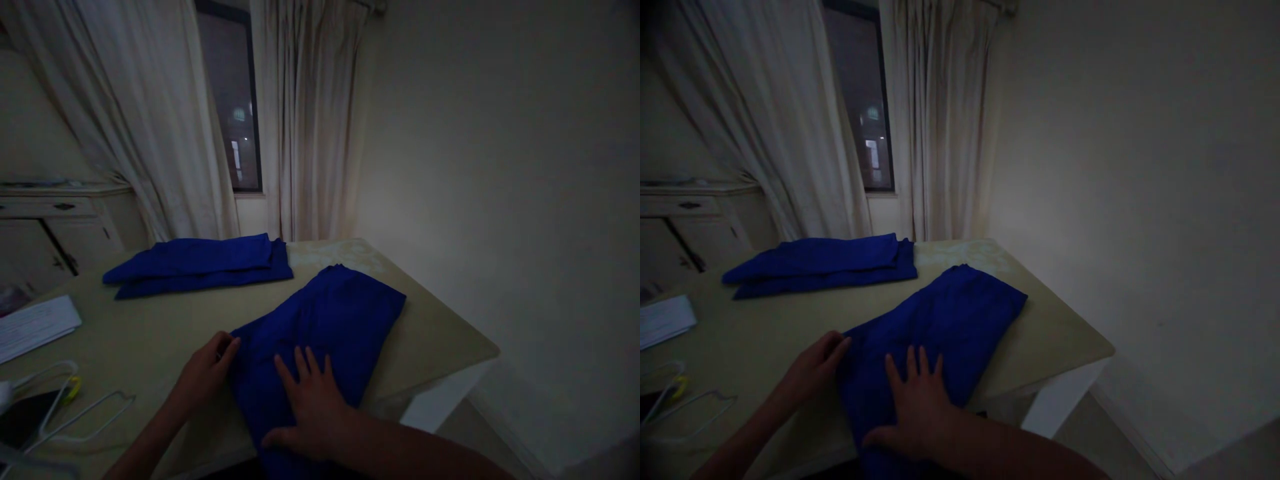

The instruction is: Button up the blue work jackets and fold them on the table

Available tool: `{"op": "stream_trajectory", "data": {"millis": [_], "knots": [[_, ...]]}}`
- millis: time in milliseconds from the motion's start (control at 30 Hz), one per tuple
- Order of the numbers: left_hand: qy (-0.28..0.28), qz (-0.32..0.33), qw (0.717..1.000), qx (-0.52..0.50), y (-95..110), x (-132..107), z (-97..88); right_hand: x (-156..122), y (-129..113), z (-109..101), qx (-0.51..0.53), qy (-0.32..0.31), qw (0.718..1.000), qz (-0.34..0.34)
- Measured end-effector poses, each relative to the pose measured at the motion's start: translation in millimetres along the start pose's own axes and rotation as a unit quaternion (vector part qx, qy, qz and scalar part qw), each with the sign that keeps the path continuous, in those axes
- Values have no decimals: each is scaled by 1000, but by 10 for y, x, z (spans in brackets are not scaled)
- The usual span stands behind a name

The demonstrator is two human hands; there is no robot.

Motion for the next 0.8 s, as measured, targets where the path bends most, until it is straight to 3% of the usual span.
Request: {"op": "stream_trajectory", "data": {"millis": [100,300,433,567,633,700,800], "knots": [[19,6,1000,-5,31,19,32,42,-21,129,4,-39,999,-26],[41,-13,999,-28,-220,-134,19,30,534,-229,-41,-46,996,-70],[42,-12,999,-30,-239,-167,47,7,1320,-653,-49,-82,993,-68],[30,-6,999,-37,-192,-155,119,54,2362,-1203,-124,-59,985,109],[24,-9,999,-38,-193,-155,152,107,2654,-1394,-144,-15,974,177],[20,-12,999,-43,-201,-164,171,214,2687,-1454,-119,52,975,183],[19,-12,998,-55,-191,-168,159,429,2467,-1302,-84,137,971,178]]}}
Point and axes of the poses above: each hand's wrist, its own x-axis towards the middle knuckle, its own z-axis out of the palm, y = z × x, the point moved 5 cm from there along x, towards the middle knuckle
